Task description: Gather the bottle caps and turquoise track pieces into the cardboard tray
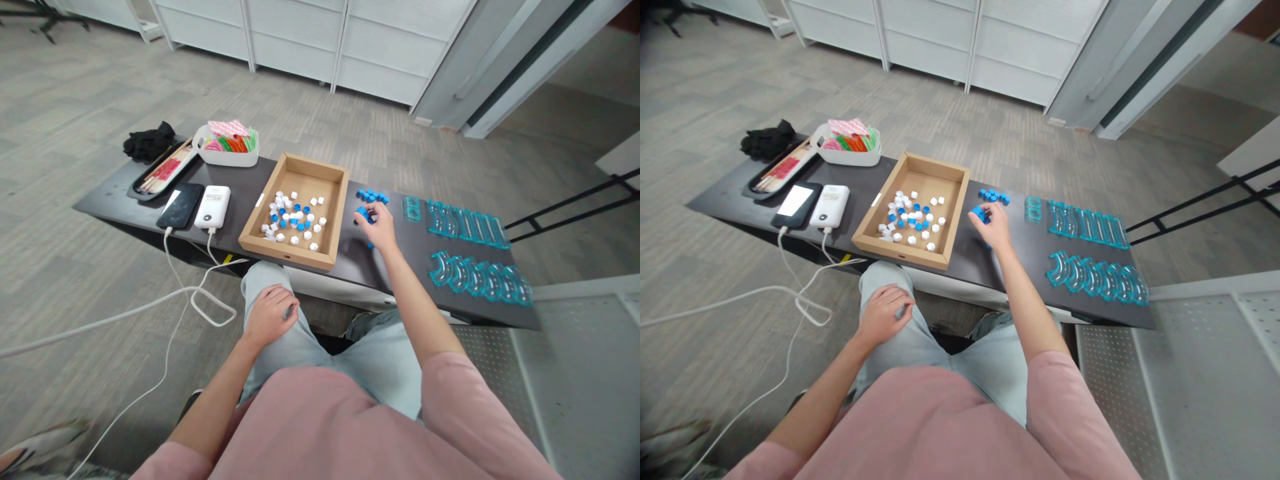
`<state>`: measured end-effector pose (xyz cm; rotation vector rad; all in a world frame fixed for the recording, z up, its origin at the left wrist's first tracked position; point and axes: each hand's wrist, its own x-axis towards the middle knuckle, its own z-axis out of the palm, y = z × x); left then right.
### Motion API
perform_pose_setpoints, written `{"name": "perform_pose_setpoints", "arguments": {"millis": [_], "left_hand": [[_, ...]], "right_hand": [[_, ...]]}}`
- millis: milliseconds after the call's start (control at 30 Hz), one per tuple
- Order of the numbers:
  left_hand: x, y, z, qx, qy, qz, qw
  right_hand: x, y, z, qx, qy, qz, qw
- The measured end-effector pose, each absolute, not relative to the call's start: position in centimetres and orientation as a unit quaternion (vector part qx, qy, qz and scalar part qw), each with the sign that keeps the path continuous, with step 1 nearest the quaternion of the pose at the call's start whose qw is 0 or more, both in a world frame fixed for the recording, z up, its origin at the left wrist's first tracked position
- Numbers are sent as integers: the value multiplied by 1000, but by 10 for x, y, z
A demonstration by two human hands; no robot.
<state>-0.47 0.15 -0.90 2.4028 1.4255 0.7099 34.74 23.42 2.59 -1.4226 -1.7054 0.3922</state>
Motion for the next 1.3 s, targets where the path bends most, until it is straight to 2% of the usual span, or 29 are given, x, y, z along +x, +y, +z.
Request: {"name": "perform_pose_setpoints", "arguments": {"millis": [133,200,300,400,633,867,1033,1200,1300], "left_hand": [[-4,1,-8,827,495,236,127],[-4,1,-7,827,496,233,128],[-4,1,-4,825,495,237,132],[-4,0,-3,822,498,239,138],[-4,2,-4,819,502,231,156],[-3,1,-3,816,503,240,156],[-4,2,-2,816,505,230,162],[-3,2,-2,817,503,230,162],[-3,3,-2,817,505,227,163]], "right_hand": [[293,248,46,-484,-757,157,409],[259,252,54,-440,-811,189,337],[223,256,57,-369,-882,227,186],[213,254,56,-361,-900,216,117],[235,244,64,-441,-882,145,85],[184,255,63,-440,-888,121,53],[189,258,66,-434,-887,134,82],[218,254,73,-373,-907,187,64],[204,250,72,-378,-900,196,92]]}}
